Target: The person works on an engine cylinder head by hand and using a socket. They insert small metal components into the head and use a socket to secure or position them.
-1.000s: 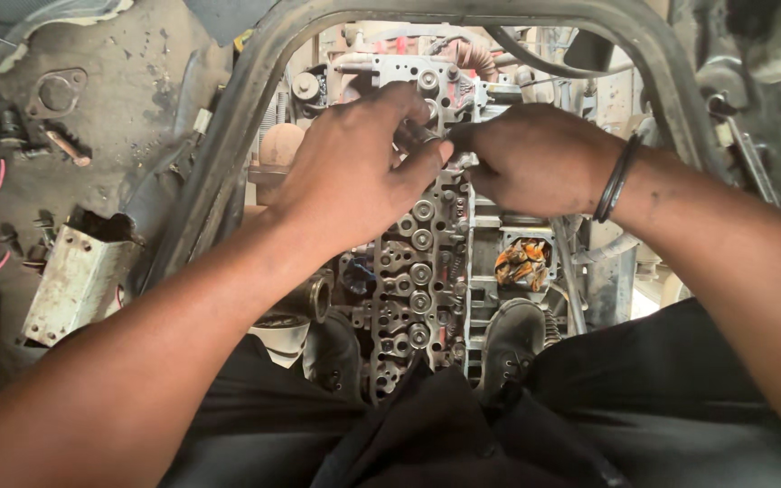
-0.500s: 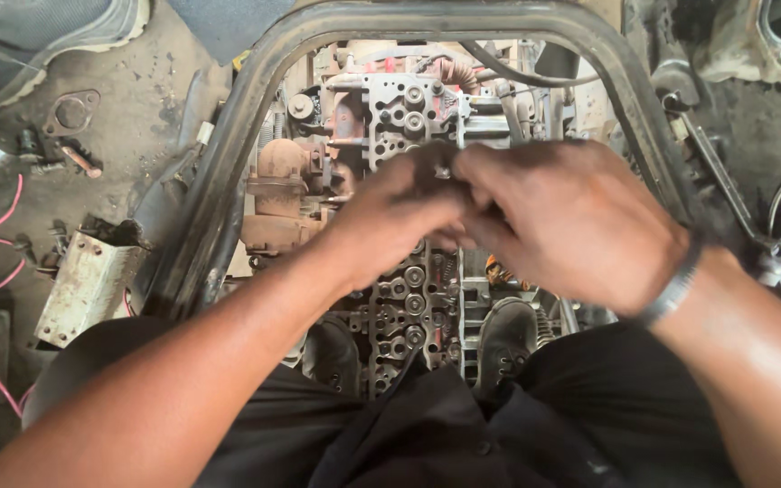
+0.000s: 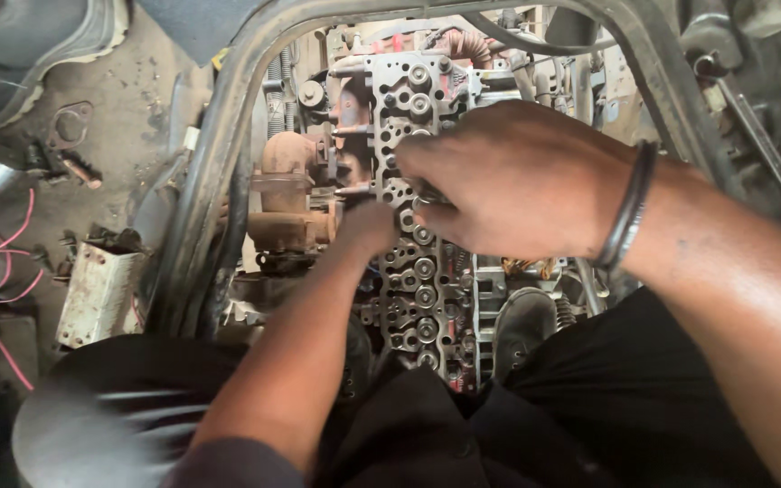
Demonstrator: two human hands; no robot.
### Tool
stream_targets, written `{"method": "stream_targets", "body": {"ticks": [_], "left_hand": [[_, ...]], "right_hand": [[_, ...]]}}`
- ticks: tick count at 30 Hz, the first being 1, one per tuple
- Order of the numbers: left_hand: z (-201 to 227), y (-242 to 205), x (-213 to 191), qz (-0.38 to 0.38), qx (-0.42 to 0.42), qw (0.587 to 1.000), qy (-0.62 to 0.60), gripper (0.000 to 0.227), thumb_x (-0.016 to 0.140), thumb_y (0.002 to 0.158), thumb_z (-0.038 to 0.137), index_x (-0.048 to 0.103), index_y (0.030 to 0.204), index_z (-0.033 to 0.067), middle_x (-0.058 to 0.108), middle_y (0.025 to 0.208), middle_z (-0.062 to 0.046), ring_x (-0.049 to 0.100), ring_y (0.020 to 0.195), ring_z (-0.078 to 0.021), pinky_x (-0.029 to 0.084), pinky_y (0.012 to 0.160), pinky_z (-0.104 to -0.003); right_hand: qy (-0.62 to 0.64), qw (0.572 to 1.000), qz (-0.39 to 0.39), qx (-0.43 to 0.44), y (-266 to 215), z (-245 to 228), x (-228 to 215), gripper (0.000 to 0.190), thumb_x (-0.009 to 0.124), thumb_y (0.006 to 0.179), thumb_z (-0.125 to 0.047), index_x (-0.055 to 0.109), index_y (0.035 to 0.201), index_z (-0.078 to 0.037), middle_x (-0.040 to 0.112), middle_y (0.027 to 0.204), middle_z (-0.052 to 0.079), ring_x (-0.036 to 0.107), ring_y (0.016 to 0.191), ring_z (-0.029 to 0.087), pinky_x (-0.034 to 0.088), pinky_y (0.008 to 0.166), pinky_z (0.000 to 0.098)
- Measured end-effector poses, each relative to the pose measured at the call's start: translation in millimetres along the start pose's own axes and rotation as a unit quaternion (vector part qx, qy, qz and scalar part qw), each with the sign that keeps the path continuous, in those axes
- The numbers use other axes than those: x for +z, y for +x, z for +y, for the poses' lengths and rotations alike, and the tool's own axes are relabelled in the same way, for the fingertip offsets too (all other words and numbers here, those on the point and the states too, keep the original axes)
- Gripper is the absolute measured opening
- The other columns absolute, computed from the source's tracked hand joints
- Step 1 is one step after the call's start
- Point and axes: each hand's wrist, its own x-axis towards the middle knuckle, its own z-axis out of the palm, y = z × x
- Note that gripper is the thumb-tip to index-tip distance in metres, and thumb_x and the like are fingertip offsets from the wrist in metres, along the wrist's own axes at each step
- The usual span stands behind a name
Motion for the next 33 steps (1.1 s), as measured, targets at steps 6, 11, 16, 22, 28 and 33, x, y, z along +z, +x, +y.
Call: {"method": "stream_targets", "body": {"ticks": [6, 11, 16, 22, 28, 33], "left_hand": [[-30.9, 3.7, 55.1, -0.061, 0.016, 0.996, 0.060, 0.026, 0.065, 0.090, 0.018, 0.075, 0.114, 0.0133, 0.072, 0.122, -0.016, 0.067, 0.116, -0.0320, 0.044, 0.107, -0.052], [-41.9, 7.6, 75.4, -0.039, 0.041, 0.998, 0.032, 0.029, 0.067, 0.085, 0.013, 0.077, 0.111, 0.0200, 0.070, 0.121, -0.017, 0.067, 0.114, -0.0346, 0.054, 0.098, -0.045], [-41.2, 3.5, 89.2, -0.025, 0.076, 0.996, 0.038, 0.027, 0.065, 0.084, 0.008, 0.078, 0.105, 0.0193, 0.072, 0.116, -0.012, 0.068, 0.112, -0.0327, 0.055, 0.096, -0.045], [-45.8, 5.7, 103.9, 0.028, 0.151, 0.981, 0.119, 0.024, 0.055, 0.094, 0.012, 0.078, 0.099, 0.0169, 0.073, 0.112, -0.009, 0.071, 0.105, -0.0294, 0.058, 0.089, -0.045], [-48.3, 10.6, 128.6, 0.042, 0.182, 0.970, 0.153, 0.020, 0.057, 0.091, 0.014, 0.077, 0.092, 0.0141, 0.074, 0.106, -0.007, 0.072, 0.100, -0.0267, 0.060, 0.084, -0.044], [-48.2, 17.9, 135.2, 0.077, 0.186, 0.971, 0.132, 0.019, 0.059, 0.089, 0.017, 0.078, 0.088, 0.0131, 0.075, 0.102, -0.007, 0.072, 0.098, -0.0284, 0.058, 0.084, -0.045]], "right_hand": [[0.035, 0.999, 0.001, -0.005, 19.2, 14.5, 1.9, 0.024, 0.065, 0.093, -0.033, 0.059, 0.104, -0.012, 0.058, 0.058, 0.004, 0.059, 0.050, 0.016, 0.054, 0.046, 0.0372], [0.052, 0.998, -0.046, 0.005, 27.2, 12.4, 5.6, 0.024, 0.063, 0.094, -0.034, 0.060, 0.103, -0.012, 0.060, 0.061, 0.004, 0.061, 0.053, 0.018, 0.057, 0.050, 0.0376], [0.003, 0.998, -0.054, -0.012, 31.4, 14.2, 8.0, 0.030, 0.067, 0.097, -0.038, 0.057, 0.109, -0.012, 0.062, 0.062, 0.003, 0.064, 0.058, 0.015, 0.057, 0.060, 0.0355], [0.071, 0.996, -0.052, -0.009, 37.3, 11.3, 4.6, 0.025, 0.069, 0.088, -0.026, 0.060, 0.106, -0.010, 0.063, 0.063, 0.006, 0.065, 0.056, 0.019, 0.058, 0.055, 0.0395], [0.076, 0.995, -0.065, -0.015, 34.5, 12.0, 5.4, 0.024, 0.064, 0.092, -0.022, 0.058, 0.111, -0.009, 0.063, 0.063, 0.006, 0.065, 0.057, 0.019, 0.058, 0.056, 0.0397], [0.060, 0.995, -0.082, -0.010, 31.2, 18.8, 13.2, 0.034, 0.067, 0.094, -0.026, 0.056, 0.120, -0.009, 0.063, 0.072, 0.004, 0.066, 0.067, 0.017, 0.057, 0.063, 0.0365]]}}
